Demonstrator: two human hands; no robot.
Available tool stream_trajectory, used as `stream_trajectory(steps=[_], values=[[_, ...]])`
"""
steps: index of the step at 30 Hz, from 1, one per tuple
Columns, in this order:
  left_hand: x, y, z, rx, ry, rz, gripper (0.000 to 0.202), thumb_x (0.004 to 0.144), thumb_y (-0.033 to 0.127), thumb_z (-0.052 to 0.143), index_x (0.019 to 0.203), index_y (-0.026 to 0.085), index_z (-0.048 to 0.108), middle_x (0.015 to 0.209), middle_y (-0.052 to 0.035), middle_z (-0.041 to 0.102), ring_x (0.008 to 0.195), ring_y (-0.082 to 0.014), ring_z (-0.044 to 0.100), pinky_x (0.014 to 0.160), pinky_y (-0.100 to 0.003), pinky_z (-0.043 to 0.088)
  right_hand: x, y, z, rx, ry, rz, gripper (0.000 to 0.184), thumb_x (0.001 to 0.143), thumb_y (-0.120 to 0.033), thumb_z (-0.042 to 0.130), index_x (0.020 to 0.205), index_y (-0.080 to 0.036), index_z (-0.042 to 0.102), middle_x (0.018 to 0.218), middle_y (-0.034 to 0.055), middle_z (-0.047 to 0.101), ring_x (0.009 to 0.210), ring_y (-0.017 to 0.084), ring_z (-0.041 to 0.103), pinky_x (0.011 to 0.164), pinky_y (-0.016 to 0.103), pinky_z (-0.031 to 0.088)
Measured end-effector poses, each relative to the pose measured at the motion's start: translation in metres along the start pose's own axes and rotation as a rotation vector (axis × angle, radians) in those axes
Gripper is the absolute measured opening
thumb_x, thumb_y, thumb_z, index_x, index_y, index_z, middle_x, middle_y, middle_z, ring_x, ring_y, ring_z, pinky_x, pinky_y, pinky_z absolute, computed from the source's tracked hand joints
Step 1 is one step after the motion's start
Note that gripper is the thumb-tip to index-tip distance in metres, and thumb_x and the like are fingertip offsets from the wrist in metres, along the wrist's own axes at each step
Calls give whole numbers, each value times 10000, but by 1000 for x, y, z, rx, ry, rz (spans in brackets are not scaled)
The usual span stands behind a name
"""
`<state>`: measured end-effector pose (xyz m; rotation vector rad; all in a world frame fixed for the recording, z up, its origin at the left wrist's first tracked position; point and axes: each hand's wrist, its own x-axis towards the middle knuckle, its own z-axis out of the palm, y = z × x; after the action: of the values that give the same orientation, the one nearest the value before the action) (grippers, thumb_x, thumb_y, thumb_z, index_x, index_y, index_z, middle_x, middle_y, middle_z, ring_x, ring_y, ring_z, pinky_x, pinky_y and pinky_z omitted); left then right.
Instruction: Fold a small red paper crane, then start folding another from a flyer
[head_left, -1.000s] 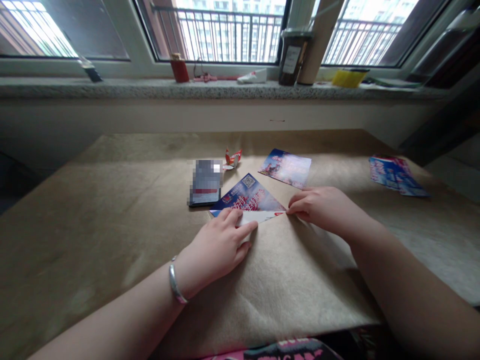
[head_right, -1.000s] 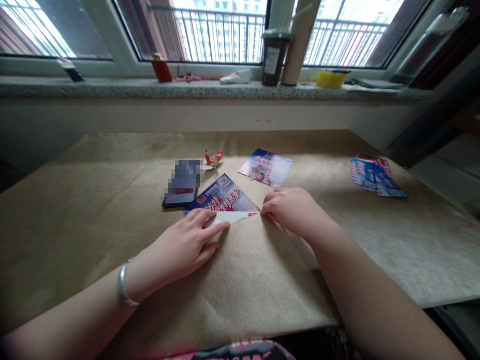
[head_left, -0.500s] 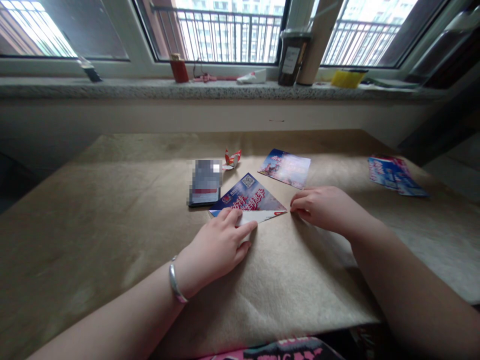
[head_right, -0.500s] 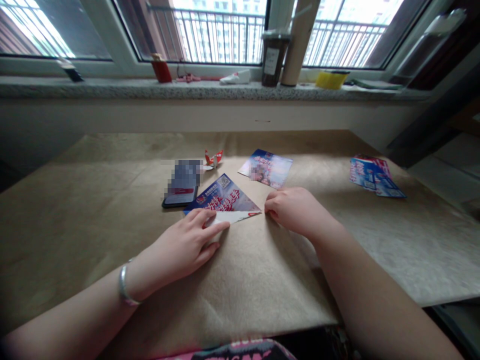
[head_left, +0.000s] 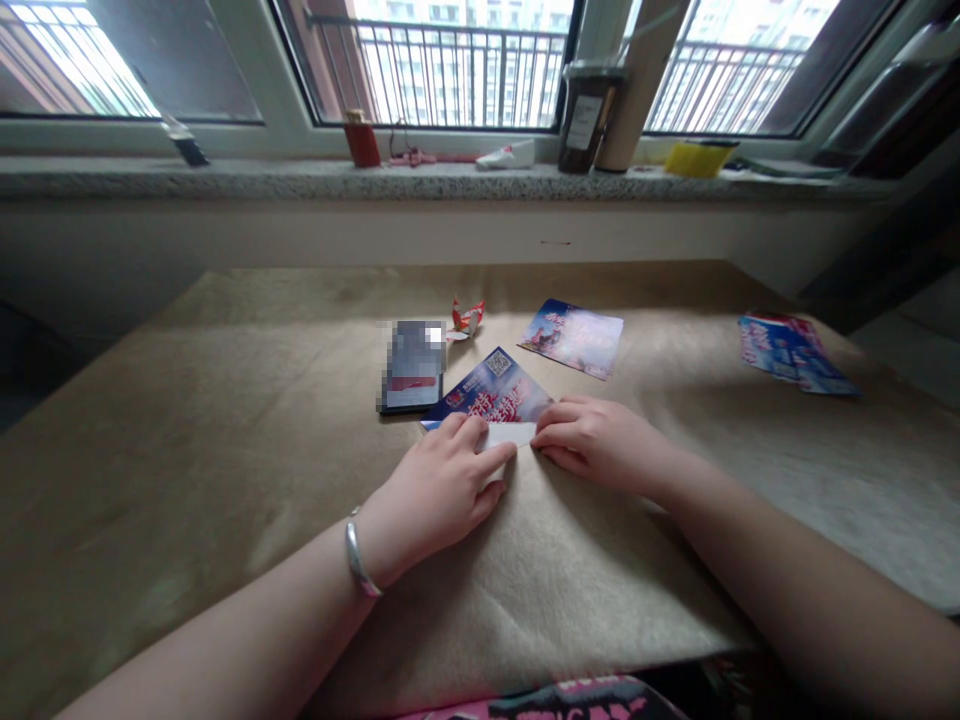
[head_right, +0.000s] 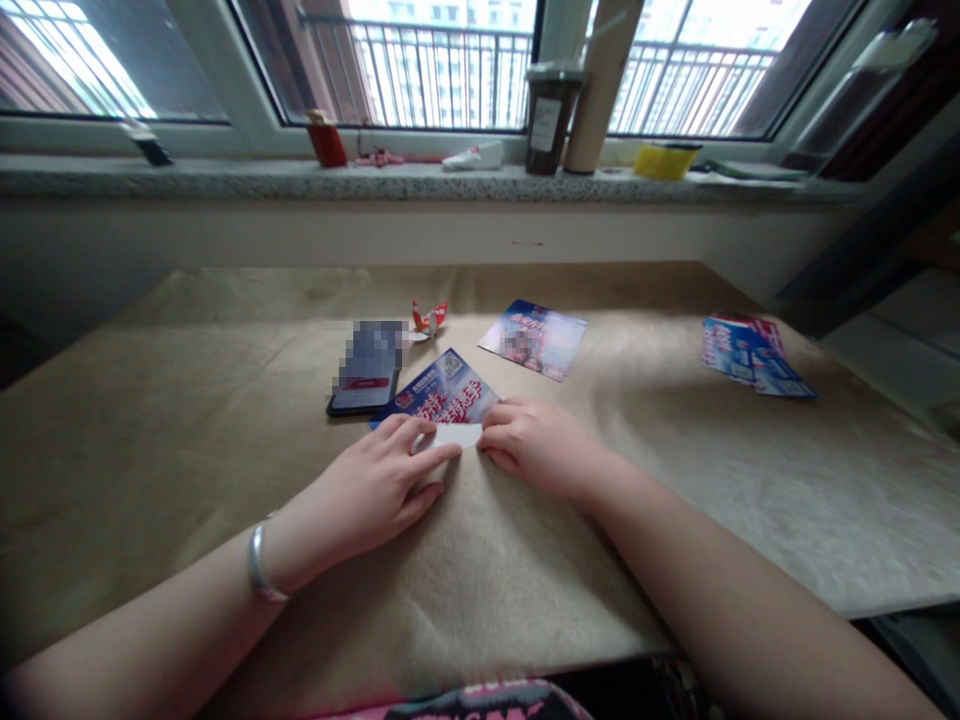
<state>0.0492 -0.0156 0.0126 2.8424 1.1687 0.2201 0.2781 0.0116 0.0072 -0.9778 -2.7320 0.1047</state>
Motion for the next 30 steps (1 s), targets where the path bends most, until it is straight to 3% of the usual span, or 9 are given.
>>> stream_trajectory(steps=[7,23,30], values=[[2,-1,1,-15,34,13,280,885,315,476,1140,224,548,1092,-94,509,1064,-257,439,920,-452,407,4,-2,1,17,34,-53,225,841,-156,504,950,-210,693,942,55,671,840,170,585,724,291,471],[10,-5,8,-17,66,86,278,885,268,451,1141,214,546,1105,-91,521,1042,-242,462,935,-445,381,8,-6,3,-3,81,-38,203,831,-141,502,827,-191,699,876,51,671,802,164,579,687,271,458],[11,-8,4,11,83,122,198,909,212,407,1004,199,580,1005,-70,563,969,-214,488,894,-409,393,7,-4,5,11,77,-31,223,819,-125,512,868,-219,708,882,41,670,803,157,581,696,269,457]])
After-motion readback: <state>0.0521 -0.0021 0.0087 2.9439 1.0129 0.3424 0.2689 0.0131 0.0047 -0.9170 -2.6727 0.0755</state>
